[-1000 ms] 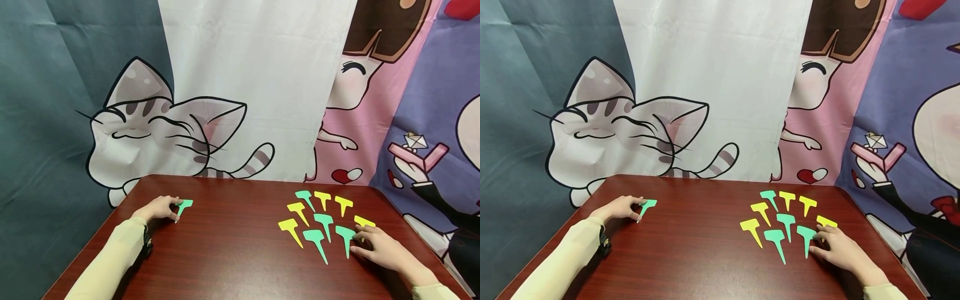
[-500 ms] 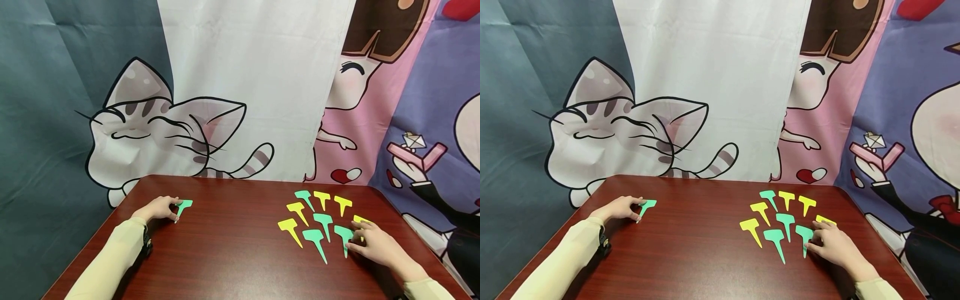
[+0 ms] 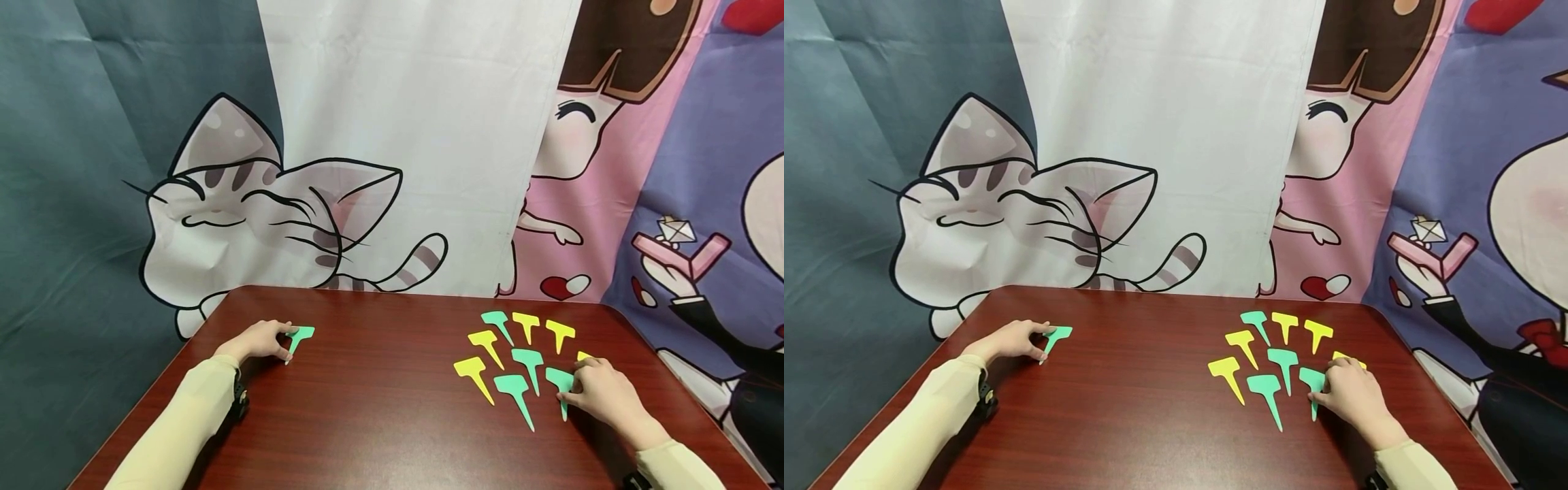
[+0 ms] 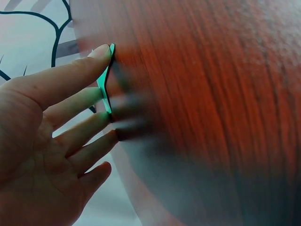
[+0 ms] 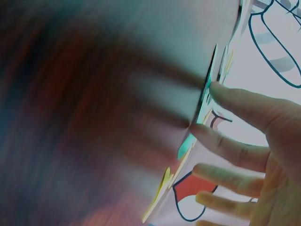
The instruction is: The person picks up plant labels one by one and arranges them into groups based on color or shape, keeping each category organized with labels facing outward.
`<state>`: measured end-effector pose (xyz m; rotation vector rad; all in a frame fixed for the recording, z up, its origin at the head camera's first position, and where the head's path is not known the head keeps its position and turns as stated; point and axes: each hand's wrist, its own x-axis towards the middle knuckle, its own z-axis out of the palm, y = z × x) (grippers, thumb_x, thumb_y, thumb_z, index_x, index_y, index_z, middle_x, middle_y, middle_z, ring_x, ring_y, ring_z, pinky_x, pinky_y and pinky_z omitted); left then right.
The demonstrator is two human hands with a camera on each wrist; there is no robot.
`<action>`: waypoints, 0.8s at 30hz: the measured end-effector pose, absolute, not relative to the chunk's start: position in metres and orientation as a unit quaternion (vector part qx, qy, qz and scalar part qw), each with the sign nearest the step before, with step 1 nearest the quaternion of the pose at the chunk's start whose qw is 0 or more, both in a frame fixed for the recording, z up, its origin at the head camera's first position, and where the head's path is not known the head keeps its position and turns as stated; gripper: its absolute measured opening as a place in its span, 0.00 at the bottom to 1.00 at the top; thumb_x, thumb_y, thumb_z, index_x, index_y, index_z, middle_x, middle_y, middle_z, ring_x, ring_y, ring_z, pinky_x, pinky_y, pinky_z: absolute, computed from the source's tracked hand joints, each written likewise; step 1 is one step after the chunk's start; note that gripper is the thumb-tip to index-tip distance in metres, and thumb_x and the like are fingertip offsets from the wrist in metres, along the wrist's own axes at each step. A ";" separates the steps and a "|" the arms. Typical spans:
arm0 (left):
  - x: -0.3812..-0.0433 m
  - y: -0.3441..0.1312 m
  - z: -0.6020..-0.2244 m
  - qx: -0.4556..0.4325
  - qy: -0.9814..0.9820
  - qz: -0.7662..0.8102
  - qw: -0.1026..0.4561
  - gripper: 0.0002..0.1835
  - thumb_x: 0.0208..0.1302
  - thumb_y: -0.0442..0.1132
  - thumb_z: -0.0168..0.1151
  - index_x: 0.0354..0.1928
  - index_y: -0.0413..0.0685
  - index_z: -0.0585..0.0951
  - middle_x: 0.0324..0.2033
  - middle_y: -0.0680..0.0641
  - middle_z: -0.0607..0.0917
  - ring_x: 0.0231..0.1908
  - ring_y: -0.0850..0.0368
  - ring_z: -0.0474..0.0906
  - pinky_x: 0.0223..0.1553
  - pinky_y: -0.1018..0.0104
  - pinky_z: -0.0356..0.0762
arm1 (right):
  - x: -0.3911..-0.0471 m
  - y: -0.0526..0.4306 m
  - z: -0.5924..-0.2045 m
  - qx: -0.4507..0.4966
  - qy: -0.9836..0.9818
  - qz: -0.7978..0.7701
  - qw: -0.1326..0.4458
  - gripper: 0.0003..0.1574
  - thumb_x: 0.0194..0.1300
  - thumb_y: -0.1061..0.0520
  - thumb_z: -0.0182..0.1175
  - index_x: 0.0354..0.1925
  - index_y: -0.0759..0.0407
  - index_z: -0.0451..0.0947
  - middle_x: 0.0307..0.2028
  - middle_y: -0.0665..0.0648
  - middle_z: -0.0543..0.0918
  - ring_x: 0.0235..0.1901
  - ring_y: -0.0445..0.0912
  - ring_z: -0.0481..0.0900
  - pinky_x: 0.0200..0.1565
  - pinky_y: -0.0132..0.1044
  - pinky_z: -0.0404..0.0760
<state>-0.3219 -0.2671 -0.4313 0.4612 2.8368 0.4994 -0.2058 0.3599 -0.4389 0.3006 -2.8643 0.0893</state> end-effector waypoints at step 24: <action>-0.321 -0.266 -0.432 0.153 0.965 0.180 0.115 0.37 0.49 0.44 0.74 0.63 0.44 0.74 0.66 0.35 0.66 0.66 0.31 0.58 0.59 0.39 0.66 | -0.202 0.353 -0.429 0.005 -0.995 0.062 0.084 0.16 0.40 0.50 0.73 0.10 0.49 0.76 0.22 0.57 0.75 0.26 0.59 0.75 0.22 0.54 0.74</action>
